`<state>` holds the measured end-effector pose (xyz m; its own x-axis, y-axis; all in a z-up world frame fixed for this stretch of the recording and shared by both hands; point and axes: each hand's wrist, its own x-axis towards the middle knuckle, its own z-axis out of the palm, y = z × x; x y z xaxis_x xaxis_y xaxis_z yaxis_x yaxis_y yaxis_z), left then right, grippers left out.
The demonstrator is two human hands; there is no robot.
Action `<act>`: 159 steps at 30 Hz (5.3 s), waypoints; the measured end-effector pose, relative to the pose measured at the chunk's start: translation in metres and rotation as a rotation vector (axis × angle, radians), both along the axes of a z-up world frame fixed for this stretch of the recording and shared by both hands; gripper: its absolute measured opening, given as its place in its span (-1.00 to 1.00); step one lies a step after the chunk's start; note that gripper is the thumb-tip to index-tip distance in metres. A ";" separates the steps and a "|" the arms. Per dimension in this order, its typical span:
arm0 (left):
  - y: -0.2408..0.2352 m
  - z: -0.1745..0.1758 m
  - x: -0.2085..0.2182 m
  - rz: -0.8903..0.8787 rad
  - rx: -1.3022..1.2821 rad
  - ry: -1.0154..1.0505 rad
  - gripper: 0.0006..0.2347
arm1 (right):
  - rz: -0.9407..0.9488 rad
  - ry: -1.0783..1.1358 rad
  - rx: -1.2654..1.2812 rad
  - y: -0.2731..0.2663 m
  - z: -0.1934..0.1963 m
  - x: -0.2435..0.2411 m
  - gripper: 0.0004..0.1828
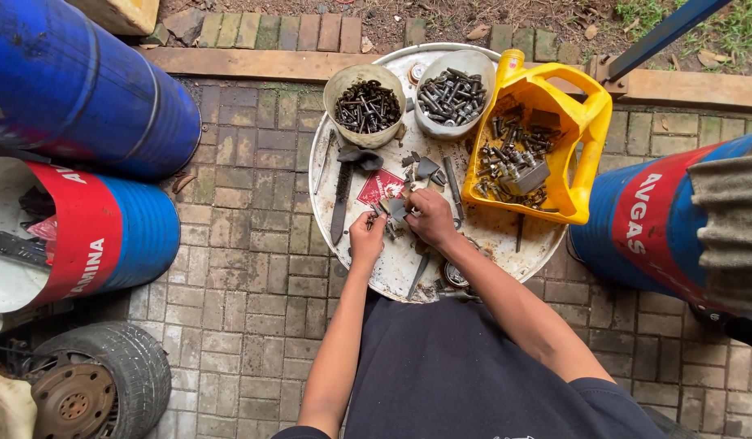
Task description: The person sorts small metal fasteners by hand, picking them from a white tray and placing them into a yellow container. The person handles the fasteners individually, turning them over and separating them from other items on the tray.
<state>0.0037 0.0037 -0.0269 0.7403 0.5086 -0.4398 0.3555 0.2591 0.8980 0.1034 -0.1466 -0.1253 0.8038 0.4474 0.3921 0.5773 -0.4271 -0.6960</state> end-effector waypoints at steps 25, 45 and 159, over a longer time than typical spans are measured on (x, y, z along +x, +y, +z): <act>-0.031 0.029 0.011 -0.162 0.279 0.039 -0.82 | -0.059 0.578 -0.561 -0.068 0.102 -0.041 -0.61; -0.039 0.032 -0.018 -0.357 -0.273 -0.181 -0.71 | -0.100 1.035 0.235 -0.070 0.186 -0.057 -0.89; -0.051 0.197 -0.002 -0.449 -0.242 -0.838 -0.87 | -0.024 0.928 0.906 -0.066 0.313 -0.059 -0.71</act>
